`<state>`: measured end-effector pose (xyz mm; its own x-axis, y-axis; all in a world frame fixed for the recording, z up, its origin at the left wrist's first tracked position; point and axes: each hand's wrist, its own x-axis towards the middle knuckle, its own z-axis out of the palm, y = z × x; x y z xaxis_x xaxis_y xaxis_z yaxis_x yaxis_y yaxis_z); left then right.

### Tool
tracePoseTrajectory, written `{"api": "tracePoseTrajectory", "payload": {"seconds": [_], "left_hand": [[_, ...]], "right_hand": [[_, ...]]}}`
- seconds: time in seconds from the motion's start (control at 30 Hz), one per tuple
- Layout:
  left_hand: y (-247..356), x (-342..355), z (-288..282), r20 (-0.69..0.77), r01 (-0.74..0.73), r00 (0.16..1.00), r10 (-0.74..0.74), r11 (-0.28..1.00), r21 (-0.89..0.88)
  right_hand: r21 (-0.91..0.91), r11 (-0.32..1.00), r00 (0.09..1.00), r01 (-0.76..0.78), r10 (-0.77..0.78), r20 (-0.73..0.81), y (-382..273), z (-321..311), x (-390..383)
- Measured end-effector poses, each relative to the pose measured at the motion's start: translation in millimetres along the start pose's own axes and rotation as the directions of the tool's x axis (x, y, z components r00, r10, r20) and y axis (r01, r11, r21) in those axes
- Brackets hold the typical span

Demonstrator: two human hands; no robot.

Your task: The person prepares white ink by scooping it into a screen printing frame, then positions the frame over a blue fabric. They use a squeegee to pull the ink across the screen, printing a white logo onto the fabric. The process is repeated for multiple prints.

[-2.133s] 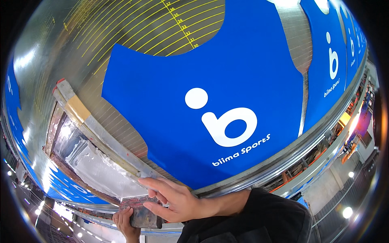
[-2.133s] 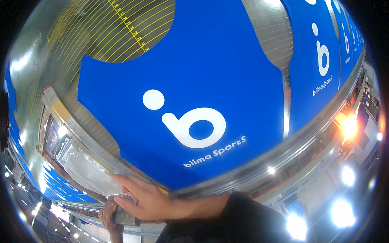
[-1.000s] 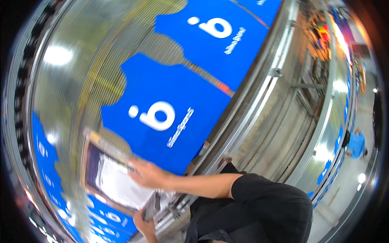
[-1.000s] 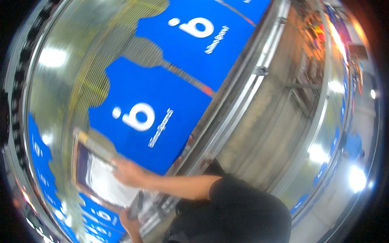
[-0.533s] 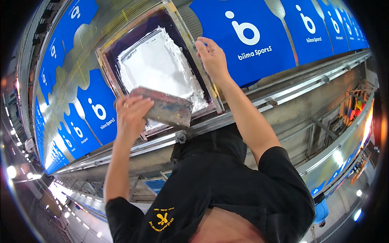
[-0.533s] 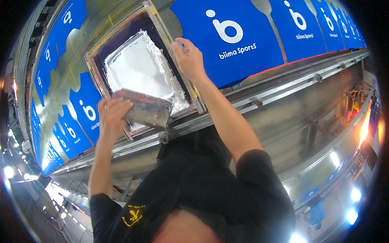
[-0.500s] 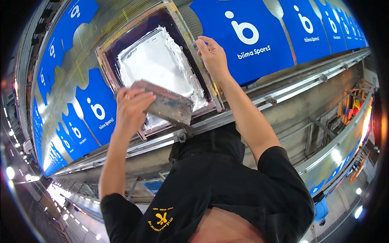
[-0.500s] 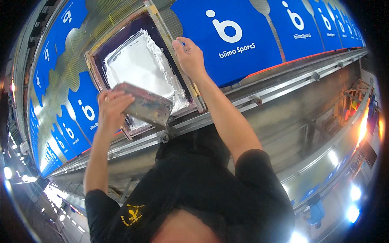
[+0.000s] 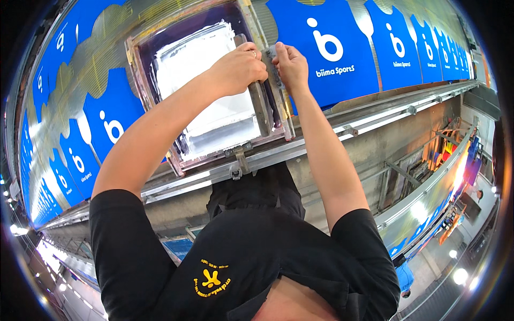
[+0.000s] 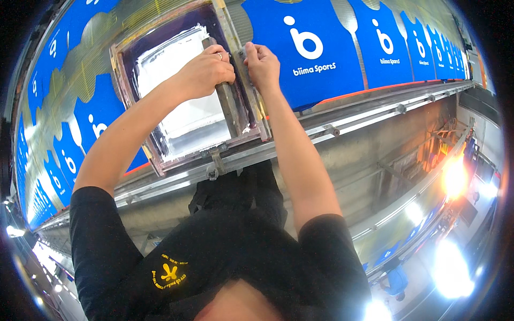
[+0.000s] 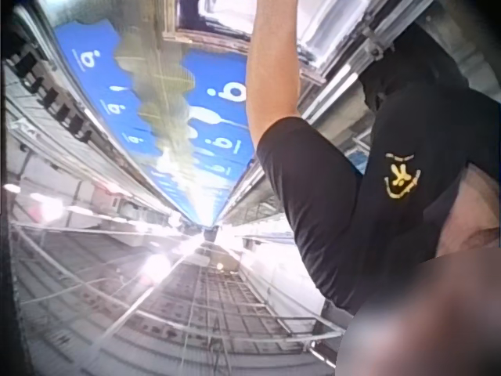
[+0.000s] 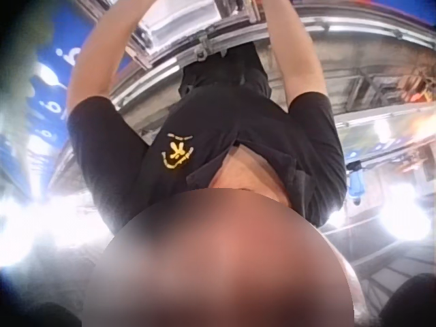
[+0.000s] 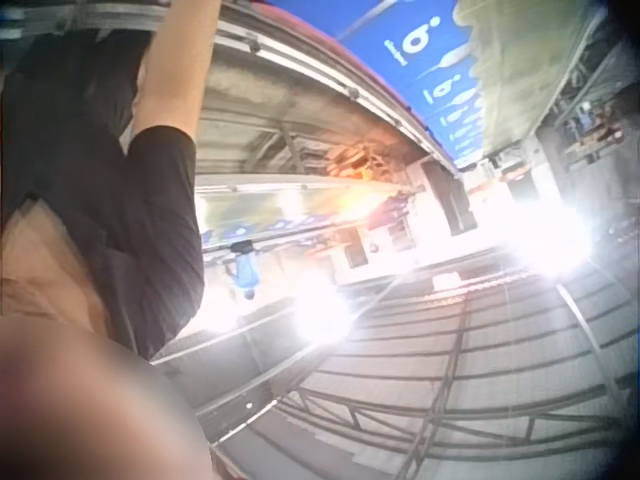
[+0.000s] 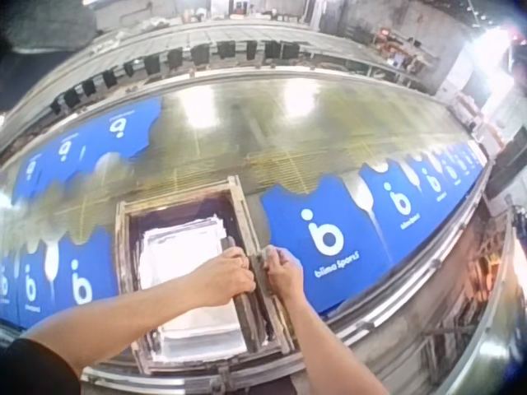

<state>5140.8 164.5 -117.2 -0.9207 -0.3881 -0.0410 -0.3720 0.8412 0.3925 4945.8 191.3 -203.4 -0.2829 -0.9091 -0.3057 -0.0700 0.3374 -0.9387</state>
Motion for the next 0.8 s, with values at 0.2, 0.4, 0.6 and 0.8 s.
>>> {"api": "tracePoseTrajectory", "payload": {"seconds": [0.2,0.4,0.6,0.8], "left_hand": [[4,-62,-2,0.017,0.015,1.000,-0.017,0.997,0.071],[25,-177,-13,-0.027,0.265,0.964,-0.264,0.964,0.026],[72,-196,6,-0.369,0.631,0.708,-0.603,0.774,-0.055],[13,-158,-13,-0.409,0.695,0.593,-0.694,0.698,-0.176]], "right_hand": [[-0.087,0.996,0.999,-0.032,0.034,0.019,1,-6,-2],[-0.141,0.990,0.998,0.026,-0.017,0.066,2,-2,2],[-0.382,0.844,0.919,0.378,-0.392,0.043,4,5,-4],[-0.484,0.849,0.976,0.213,-0.207,0.066,-16,4,-18]]}}
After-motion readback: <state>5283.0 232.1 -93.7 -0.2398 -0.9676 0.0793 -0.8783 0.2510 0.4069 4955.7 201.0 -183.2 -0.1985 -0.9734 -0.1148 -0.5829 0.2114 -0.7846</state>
